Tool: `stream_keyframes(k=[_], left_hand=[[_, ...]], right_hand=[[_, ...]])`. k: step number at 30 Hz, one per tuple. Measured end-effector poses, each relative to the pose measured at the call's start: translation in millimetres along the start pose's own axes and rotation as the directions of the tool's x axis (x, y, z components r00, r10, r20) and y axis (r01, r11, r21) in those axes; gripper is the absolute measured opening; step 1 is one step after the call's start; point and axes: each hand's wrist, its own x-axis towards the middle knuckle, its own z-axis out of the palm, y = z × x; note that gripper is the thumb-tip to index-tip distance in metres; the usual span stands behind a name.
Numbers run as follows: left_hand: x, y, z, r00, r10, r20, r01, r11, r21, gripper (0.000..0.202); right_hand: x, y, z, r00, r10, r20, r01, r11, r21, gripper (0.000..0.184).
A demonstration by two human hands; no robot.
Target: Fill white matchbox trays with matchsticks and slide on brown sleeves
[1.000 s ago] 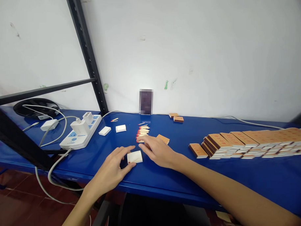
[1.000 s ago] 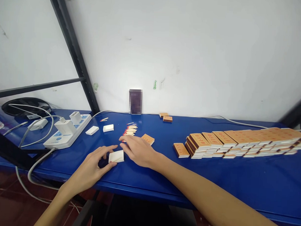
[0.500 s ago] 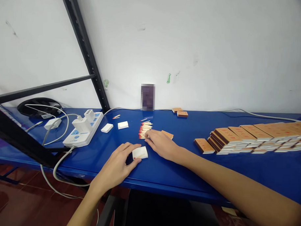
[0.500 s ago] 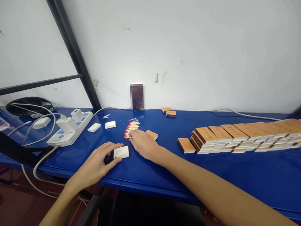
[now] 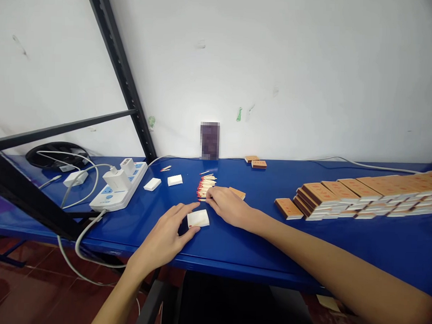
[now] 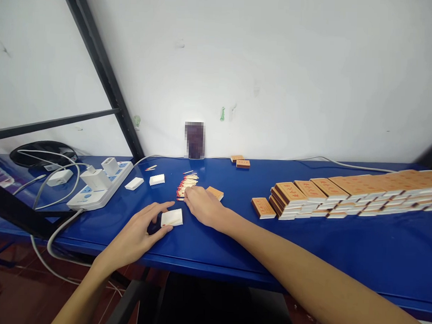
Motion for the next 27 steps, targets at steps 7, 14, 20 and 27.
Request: stream_keyframes(k=[7,14,20,27], left_hand=[[-1.4,-4.2,2.4,0.999,-0.043,0.017,0.043,0.999,0.024,0.054],[-1.8,-5.9,4.8,0.998,-0.047,-0.037,0.044,0.996,-0.08,0.071],[-1.6,-3.6,2.2,0.999,-0.03,-0.021,0.029,0.998,-0.055,0.06],[-2.3,1.7,-1.3,0.998,0.047,-0.03,-0.049,0.997,-0.061,0.037]], right_hand=[[-2.6,-2.8,-3.1,0.997,-0.02,0.076,0.033,0.984,-0.174,0.02],[-14.6,-11.3,-18.6,0.967,-0.255,-0.005,0.255,0.967,0.012,0.019],[-20.0,-16.1,-18.4,0.964,-0.264,0.007,0.263,0.961,0.081,0.021],[-13.6,0.7,-11.7,0.993,-0.114,-0.028,0.114,0.994,0.0,0.021]])
